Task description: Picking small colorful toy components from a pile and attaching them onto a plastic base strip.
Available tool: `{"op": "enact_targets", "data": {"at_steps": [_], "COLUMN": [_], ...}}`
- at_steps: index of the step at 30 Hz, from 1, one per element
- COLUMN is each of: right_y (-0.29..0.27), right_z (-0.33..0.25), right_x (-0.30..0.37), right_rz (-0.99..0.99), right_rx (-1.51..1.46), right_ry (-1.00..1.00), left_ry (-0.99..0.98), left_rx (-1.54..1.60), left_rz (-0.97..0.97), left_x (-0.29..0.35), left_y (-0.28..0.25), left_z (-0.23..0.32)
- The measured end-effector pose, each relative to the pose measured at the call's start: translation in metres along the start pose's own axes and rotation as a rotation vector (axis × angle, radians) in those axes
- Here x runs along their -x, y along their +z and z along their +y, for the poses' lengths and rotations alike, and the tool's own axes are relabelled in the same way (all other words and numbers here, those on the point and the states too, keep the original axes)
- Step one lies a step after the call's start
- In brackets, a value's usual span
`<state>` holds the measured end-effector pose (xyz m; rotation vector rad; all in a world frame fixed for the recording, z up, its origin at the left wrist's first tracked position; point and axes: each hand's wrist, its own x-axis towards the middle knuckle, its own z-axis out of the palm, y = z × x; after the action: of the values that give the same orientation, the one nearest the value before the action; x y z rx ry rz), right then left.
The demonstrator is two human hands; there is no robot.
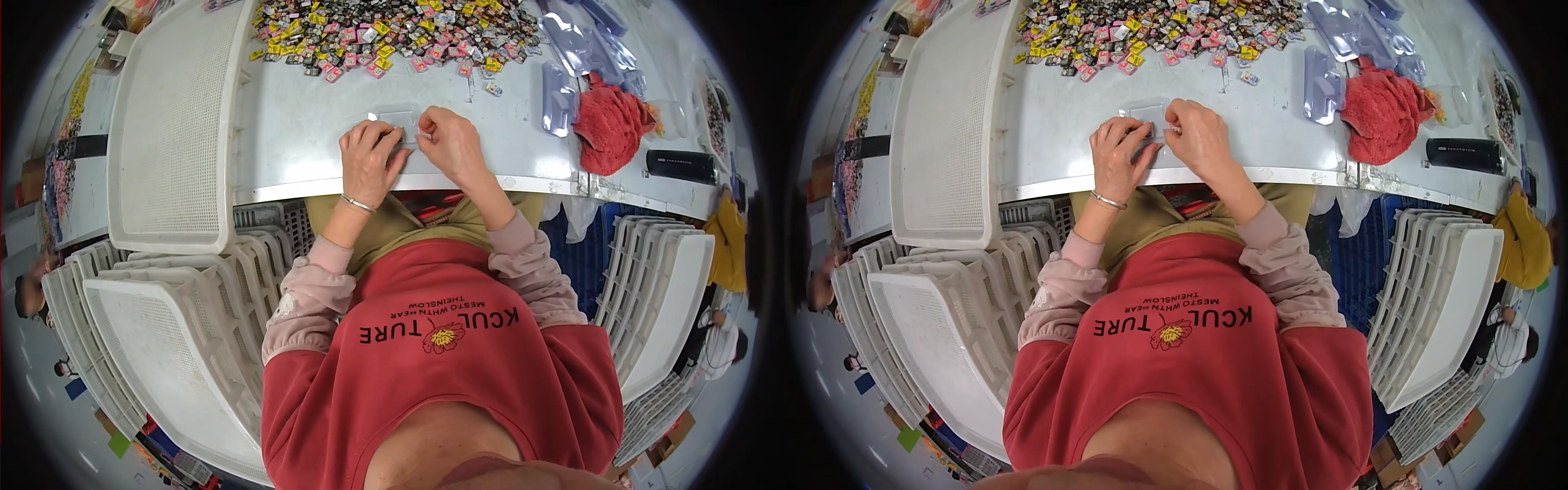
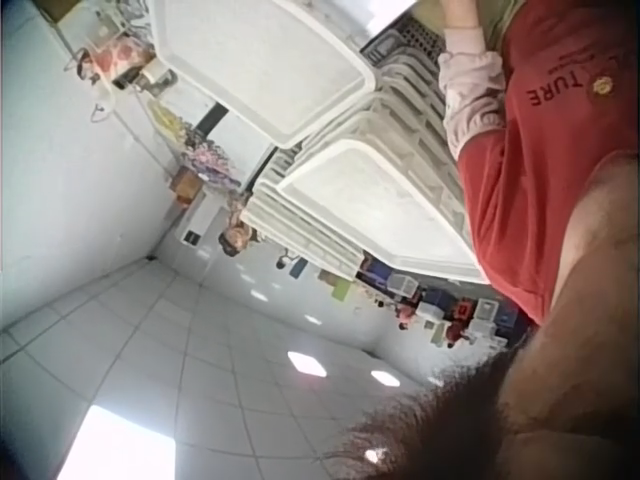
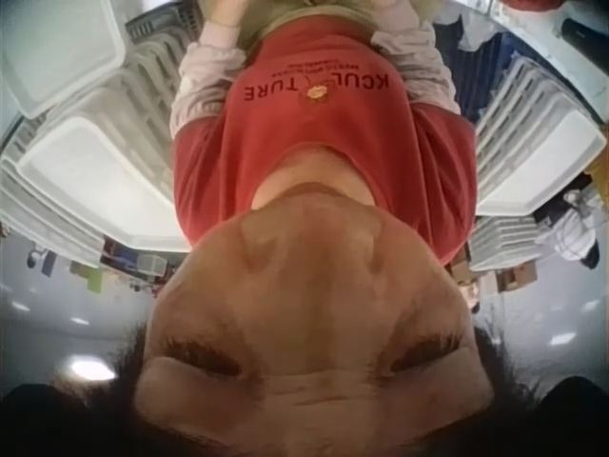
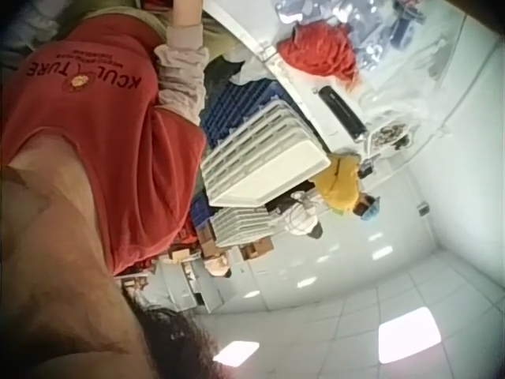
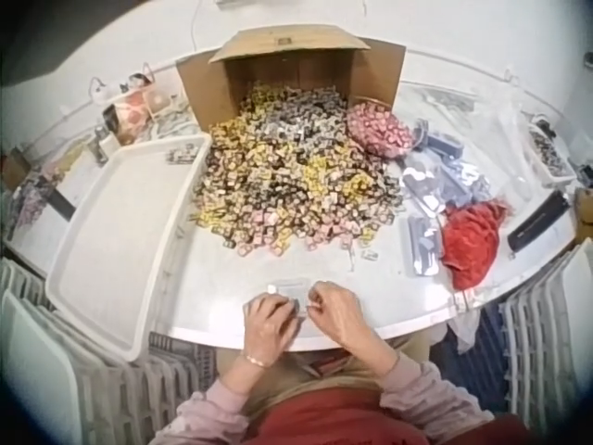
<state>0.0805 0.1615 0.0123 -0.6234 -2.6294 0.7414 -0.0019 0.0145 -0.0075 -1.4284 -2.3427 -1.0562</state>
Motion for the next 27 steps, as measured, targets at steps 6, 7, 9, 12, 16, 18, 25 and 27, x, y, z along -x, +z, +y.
{"op": "enact_targets", "data": {"at_steps": [6, 7, 9, 12, 16, 18, 25, 27], "right_y": [-0.013, -0.014, -0.015, -0.010, -0.007, -0.007, -0.003, -0.002], "right_z": [0.045, 0.044, 0.041, 0.033, 0.033, 0.034, 0.034, 0.036], "right_x": [0.007, 0.009, 0.014, 0.018, 0.018, 0.018, 0.018, 0.019], "right_rz": [0.072, 0.016, -0.038, -0.011, 0.038, 0.044, 0.053, 0.073], "right_rx": [-0.499, -0.480, -0.463, -0.421, -0.470, -0.487, -0.510, -0.536], "right_ry": [0.052, 0.041, 0.026, 0.003, 0.023, 0.014, 0.050, 0.073], "left_ry": [-0.152, -0.159, -0.129, -0.087, -0.115, -0.121, -0.234, -0.220], "left_rx": [0.127, 0.105, 0.064, -0.030, -0.153, -0.178, -0.261, -0.261], "left_rz": [0.079, 0.117, 0.078, 0.037, 0.006, 0.003, -0.041, -0.020], "left_x": [-0.010, -0.013, -0.019, -0.023, -0.022, -0.023, -0.031, -0.031], "left_y": [-0.023, -0.020, -0.009, 0.011, 0.021, 0.022, 0.029, 0.030], "left_z": [-0.004, -0.004, 0.004, 0.020, 0.031, 0.035, 0.043, 0.044]}}
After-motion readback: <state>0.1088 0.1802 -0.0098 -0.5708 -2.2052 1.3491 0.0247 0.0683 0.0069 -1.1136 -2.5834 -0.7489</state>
